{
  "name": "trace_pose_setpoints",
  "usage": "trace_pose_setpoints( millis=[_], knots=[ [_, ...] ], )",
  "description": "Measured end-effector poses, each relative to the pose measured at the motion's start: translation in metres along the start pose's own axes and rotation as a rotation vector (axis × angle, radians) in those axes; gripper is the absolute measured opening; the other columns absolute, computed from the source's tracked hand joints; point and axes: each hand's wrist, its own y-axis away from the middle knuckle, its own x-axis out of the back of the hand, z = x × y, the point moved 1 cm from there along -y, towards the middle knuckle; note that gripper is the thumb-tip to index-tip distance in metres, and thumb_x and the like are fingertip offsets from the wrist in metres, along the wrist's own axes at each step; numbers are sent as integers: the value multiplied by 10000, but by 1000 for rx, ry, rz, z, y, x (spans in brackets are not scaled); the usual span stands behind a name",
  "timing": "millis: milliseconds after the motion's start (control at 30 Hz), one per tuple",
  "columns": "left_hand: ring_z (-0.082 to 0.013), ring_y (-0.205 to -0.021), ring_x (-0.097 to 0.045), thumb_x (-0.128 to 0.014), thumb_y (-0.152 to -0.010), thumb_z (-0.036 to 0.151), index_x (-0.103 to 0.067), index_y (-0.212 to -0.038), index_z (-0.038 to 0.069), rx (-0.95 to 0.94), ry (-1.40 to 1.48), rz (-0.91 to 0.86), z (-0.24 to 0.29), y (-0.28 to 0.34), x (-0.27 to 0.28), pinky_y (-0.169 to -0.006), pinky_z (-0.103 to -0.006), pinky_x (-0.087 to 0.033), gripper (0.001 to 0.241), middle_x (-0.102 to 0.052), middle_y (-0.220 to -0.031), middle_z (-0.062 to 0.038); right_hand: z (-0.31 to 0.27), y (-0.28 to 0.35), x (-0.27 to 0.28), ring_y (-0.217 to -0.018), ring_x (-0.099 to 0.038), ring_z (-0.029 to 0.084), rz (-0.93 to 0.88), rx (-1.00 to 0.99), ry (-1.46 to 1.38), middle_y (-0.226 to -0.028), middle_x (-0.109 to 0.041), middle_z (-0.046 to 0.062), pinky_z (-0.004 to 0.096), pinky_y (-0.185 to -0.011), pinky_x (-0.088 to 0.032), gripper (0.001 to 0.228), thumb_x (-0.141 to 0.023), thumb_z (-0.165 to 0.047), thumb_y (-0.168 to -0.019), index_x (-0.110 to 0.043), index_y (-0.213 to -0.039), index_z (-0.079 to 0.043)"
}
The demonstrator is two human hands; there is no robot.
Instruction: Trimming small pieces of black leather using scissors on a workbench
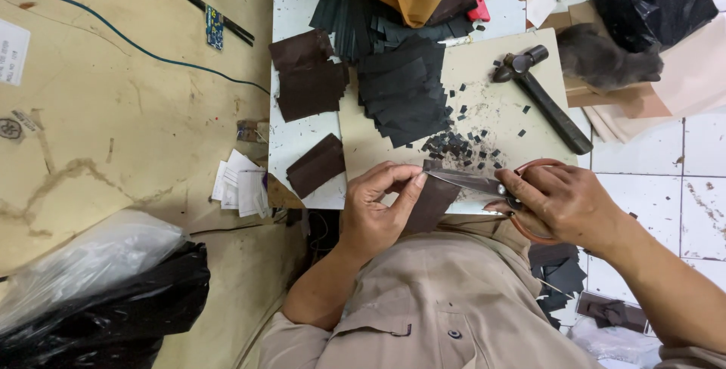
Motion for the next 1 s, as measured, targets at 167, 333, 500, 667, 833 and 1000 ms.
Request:
trace_pose_setpoints(
  millis=[167, 333, 500, 667, 833, 1000],
  knots=[
    [-148, -775, -676, -686, -969, 33, -720, -976, 19, -18, -16, 7, -1, 0, -1, -679, -245, -581, 37, -720, -883, -77, 0, 9, -9, -665, -633, 252, 2, 14, 100, -764, -570, 76, 439, -743, -651, 576, -753, -325, -924, -571, -1343, 25],
    [-130, -766, -669, -683, -968, 54, -724, -968, 40, 27, -18, 5, -3, -2, -3, -676, -243, -572, 43, -719, -867, -57, -2, 7, -9, -637, -615, 216, -21, -18, 129, -701, -522, 42, 427, -786, -669, 456, -736, -298, -928, -625, -1264, -10],
    [-148, -737, -621, -662, -954, 3, -695, -924, 14, -77, -49, 89, 0, -5, -7, -692, -271, -545, 45, -674, -830, -61, -5, 14, -29, -719, -764, 315, -61, -160, -244, -968, -756, 221, 384, -524, -650, 395, -523, -241, -964, -689, -1168, 53],
    [-233, -615, -696, -729, -879, -52, -742, -916, -30, -135, 23, 185, -13, -9, -9, -563, -320, -572, 45, -657, -699, -130, -11, -4, -25, -407, -660, 251, -42, -416, -645, -687, -720, 131, 339, -423, -516, 308, -727, -238, -826, -747, -1057, -34],
    [-226, -624, -690, -717, -872, -62, -730, -908, -28, -148, -5, 203, -15, -9, -8, -572, -319, -570, 51, -642, -707, -120, -22, -3, -36, -345, -562, 193, 32, -497, -912, -551, -688, 105, 299, -385, -435, 298, -800, -189, -778, -764, -1014, -12],
    [-243, -629, -685, -705, -846, -78, -719, -915, -28, -179, -46, 213, -15, -10, -9, -575, -308, -564, 86, -626, -718, -125, -32, -7, -44, -404, -518, 109, 341, -679, -998, -511, -650, 43, 231, -420, -417, 115, -790, -59, -807, -757, -909, -19]
  ],
)
